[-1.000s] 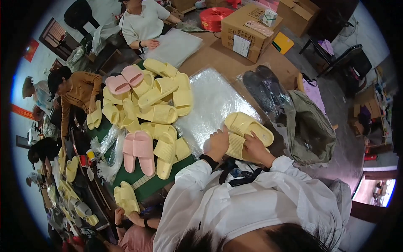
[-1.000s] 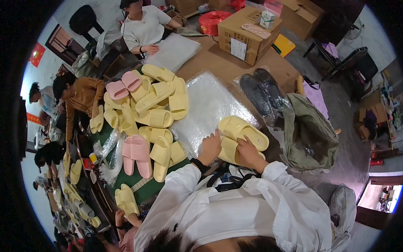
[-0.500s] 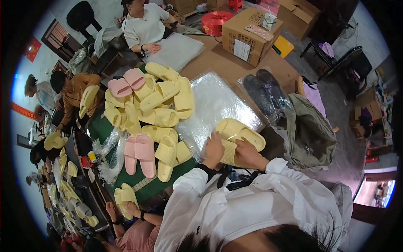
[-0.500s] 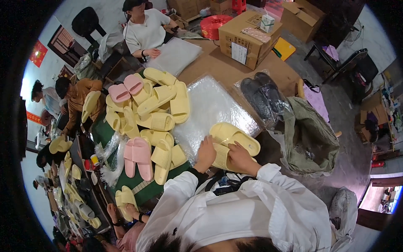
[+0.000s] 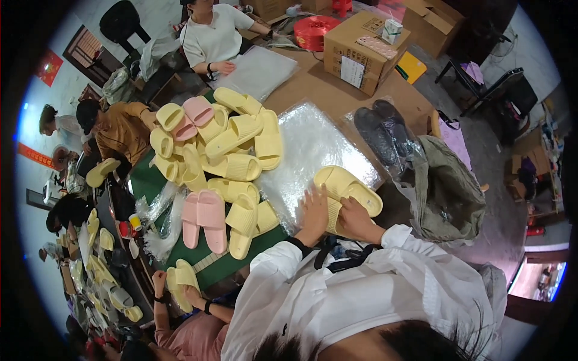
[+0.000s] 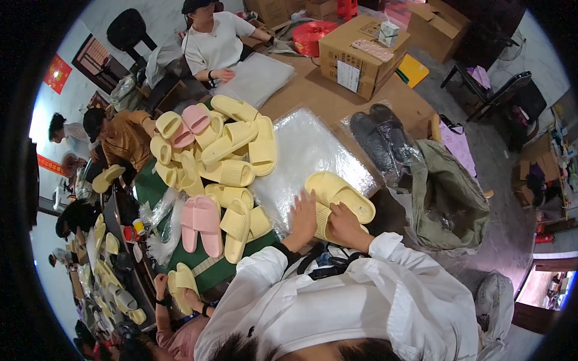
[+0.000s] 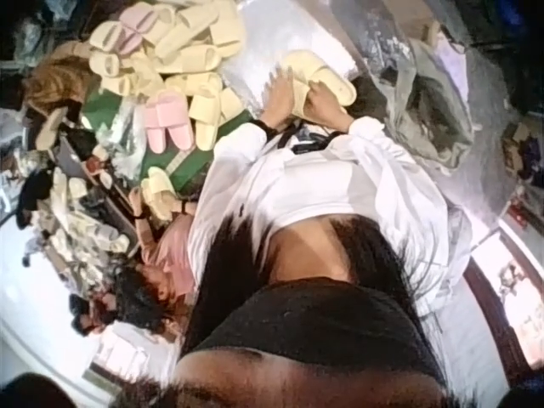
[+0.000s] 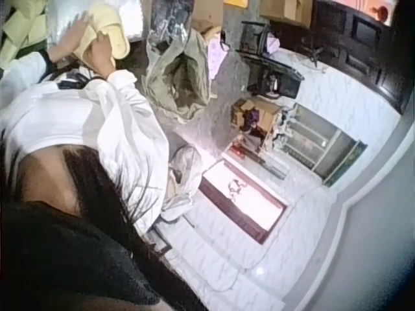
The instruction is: The recorder is shown packing finished slippers into bags in a footwear manufacturing setting.
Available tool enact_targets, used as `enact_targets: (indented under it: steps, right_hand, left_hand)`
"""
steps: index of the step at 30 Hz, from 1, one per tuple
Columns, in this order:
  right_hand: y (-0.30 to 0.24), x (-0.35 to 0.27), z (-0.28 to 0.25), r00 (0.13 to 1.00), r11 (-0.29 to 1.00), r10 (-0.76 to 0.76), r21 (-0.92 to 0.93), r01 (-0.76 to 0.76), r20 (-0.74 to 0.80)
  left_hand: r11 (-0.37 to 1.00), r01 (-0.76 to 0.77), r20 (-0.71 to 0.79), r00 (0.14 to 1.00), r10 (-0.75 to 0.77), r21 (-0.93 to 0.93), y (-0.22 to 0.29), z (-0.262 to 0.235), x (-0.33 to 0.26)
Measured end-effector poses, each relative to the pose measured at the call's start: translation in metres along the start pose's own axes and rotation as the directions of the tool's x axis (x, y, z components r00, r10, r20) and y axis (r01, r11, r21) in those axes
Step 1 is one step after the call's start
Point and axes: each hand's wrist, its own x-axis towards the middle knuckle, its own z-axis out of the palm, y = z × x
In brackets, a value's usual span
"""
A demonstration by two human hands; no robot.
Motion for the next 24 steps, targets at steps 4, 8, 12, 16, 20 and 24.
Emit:
enact_targets:
  steps: [4,8,12,16,20,24]
  right_hand:
    - [-0.006,0.012,0.004,1.0,0.99,0.023,0.142,-0.02,-0.019]
    - [0.011,0.022,0.011,0.99,0.985,-0.037,0.164,0.059,-0.133]
    - [0.02,0.027,0.026,0.946,0.988,-0.15,-0.015,0.152,-0.286]
    - [0.011,0.051,0.016,0.94,0.903,0.13,0.429,0.018,-0.314]
    - [0.011,0.06,0.008,0.874,0.999,-0.026,0.018,0.04,-0.485]
    - [-0.001,0.075,-0.005,0.907,0.984,0.104,0.175,-0.034,-0.408]
  left_hand:
    - [0.974,-0.15,-0.046,0.988,0.145,-0.17,0.02,-0.015,0.008]
    - [0.954,-0.299,-0.123,0.948,0.295,-0.018,0.038,-0.032,0.011]
    - [0.865,-0.499,-0.242,0.847,0.473,-0.056,0.052,-0.067,0.01]
    - [0.871,-0.49,-0.264,0.842,0.47,-0.013,0.043,-0.085,0.014]
    - [0.985,-0.16,-0.367,0.914,0.175,0.07,0.025,-0.105,0.032]
    - [0.988,-0.134,-0.44,0.893,0.089,-0.071,0.004,-0.092,0.039]
